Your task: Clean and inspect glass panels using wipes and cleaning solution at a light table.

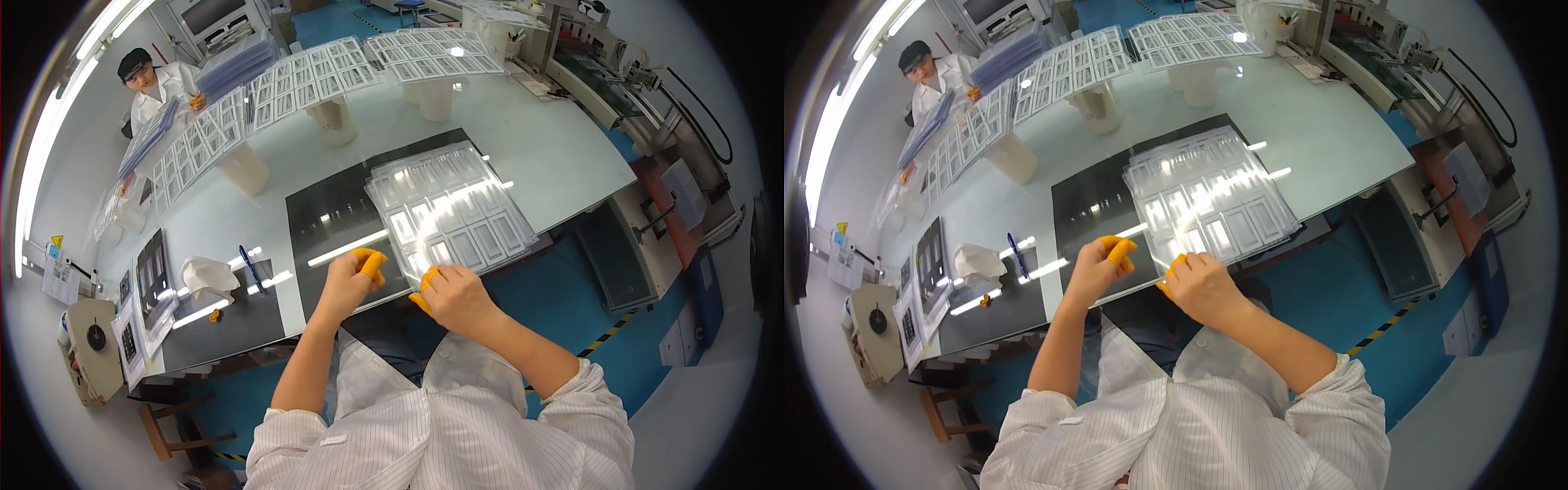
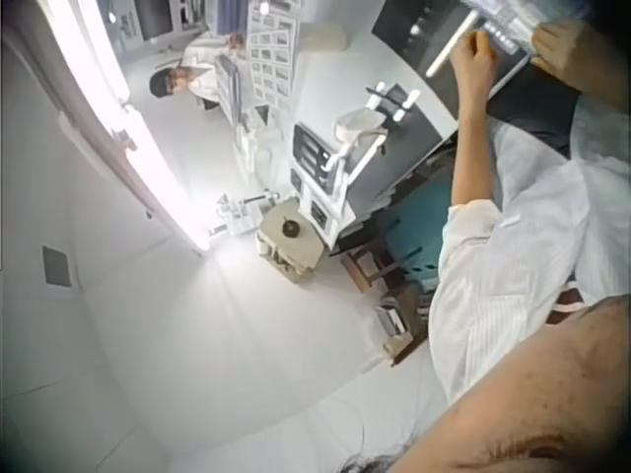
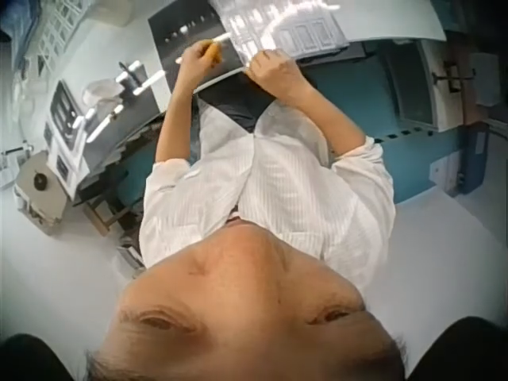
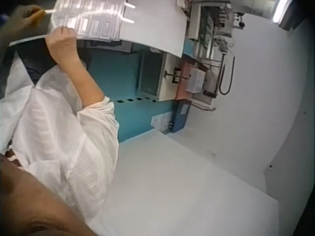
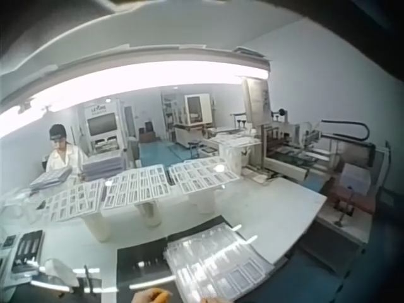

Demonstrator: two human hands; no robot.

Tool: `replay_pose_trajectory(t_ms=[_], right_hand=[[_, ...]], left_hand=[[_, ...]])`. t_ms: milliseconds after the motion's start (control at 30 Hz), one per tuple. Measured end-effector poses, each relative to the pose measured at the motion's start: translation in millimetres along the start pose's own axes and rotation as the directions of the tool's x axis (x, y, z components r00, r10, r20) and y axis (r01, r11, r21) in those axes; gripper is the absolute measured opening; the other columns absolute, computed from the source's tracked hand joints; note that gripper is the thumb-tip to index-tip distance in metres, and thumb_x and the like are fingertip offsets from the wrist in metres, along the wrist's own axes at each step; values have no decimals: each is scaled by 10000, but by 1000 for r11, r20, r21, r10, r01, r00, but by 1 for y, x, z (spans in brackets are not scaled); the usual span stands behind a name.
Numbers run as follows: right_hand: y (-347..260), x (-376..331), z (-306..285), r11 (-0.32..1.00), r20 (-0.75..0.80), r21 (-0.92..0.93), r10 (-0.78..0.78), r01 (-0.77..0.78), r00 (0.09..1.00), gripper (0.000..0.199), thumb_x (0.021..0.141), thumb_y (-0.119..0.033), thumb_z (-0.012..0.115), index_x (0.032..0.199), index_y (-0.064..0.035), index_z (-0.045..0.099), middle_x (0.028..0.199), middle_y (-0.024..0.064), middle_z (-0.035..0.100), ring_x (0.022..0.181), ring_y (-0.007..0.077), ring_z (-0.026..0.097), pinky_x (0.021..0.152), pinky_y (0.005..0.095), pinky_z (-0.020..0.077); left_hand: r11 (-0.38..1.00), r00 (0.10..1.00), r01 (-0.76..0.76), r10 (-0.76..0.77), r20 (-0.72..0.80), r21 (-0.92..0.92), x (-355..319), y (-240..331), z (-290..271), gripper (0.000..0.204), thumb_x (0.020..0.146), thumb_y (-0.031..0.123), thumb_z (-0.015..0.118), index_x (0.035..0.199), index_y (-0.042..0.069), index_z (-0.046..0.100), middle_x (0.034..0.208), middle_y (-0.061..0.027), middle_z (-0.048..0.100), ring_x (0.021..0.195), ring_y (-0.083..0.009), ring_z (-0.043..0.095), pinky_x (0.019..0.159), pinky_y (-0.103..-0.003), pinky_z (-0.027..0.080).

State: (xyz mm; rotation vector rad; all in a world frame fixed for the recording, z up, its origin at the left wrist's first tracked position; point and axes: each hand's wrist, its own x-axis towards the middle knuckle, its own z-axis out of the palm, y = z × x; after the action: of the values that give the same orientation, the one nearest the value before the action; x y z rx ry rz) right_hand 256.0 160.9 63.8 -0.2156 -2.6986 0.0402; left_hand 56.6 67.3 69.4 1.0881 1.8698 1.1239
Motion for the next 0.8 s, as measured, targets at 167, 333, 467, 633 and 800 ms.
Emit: replay_pose_trajectory(t_ms=[167,333,467,633,800], right_hand=[[-40,0,-27,933,-296,180,-249,310,922,206,639,-170,682,605,-83,498,674,65,525,702,238,578,622,307,481],[-44,12,-29,924,-282,365,-7,114,960,317,667,-237,731,846,-9,602,889,137,577,915,302,573,826,414,456],[-7,7,-35,926,-402,198,375,-320,836,480,773,-208,677,1142,30,485,1052,172,545,961,317,538,899,414,404],[-15,-9,-38,8,152,975,702,-222,696,286,943,-104,446,1188,41,418,1018,156,591,811,111,585,738,199,464],[-32,-3,-52,-17,196,968,676,-250,711,233,958,-116,403,1127,38,449,799,130,632,573,87,559,539,184,443]], left_hand=[[704,981,187,-163,100,-685,-33,6,19,299,931,141,442,1176,-25,485,968,-158,621,857,-209,629,745,-309,527],[636,997,26,-77,-30,-771,-59,-13,12,319,918,67,436,1224,-19,453,1107,-189,584,1010,-266,592,820,-351,511],[566,999,-25,-23,-46,-824,-89,-35,-10,329,909,148,509,1190,-19,473,1067,-176,605,987,-246,612,826,-339,514],[621,999,17,26,42,-784,-103,-38,-20,334,909,148,508,1195,-20,472,1021,-153,617,912,-202,619,764,-281,502],[961,856,-130,-15,-517,-243,-80,-17,-39,328,916,88,499,1234,5,490,1055,-101,595,928,-134,571,802,-225,443]])
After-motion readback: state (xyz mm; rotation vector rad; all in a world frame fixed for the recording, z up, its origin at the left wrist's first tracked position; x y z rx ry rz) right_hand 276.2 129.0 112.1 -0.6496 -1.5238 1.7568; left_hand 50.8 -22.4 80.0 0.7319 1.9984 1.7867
